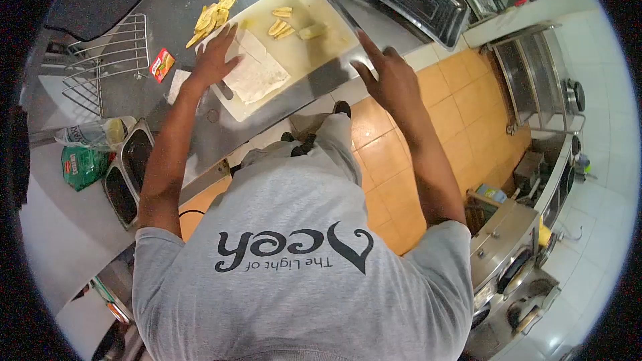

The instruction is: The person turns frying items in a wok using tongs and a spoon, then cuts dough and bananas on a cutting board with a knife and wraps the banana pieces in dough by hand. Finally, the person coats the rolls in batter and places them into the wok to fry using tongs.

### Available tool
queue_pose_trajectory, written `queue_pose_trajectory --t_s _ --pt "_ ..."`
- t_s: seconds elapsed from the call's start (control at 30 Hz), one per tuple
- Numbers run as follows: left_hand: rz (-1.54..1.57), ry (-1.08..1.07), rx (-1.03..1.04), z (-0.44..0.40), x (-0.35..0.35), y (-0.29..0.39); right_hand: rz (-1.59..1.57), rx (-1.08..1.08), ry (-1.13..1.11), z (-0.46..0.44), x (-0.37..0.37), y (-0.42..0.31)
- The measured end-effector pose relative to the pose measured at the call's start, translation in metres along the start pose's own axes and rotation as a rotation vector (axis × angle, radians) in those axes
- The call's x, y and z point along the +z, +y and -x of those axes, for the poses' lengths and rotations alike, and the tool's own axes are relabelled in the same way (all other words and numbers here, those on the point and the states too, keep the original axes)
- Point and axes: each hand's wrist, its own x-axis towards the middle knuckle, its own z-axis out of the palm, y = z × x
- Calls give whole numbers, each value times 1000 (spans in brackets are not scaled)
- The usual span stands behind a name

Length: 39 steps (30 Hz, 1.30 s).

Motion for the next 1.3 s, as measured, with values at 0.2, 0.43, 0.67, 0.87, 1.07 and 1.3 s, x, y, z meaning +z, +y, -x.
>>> queue_pose_trajectory --t_s 0.2,0.43,0.67,0.87,1.07,1.3 --pt "143 280 -109 0 21 -14 128 -158 38 -95 76 31" --pt "89 473 -292 -23 25 20 123 -256 -16 -124 98 51" --pt "79 569 -276 -31 34 36 12 -222 -134 -133 93 59" --pt "332 638 -248 -29 21 59 -65 -376 -76 -137 75 14" --pt "480 594 -199 -10 9 76 -805 -446 -356 -178 143 -57" --pt "488 727 -231 2 9 73 -892 -450 -444 -176 128 -66"
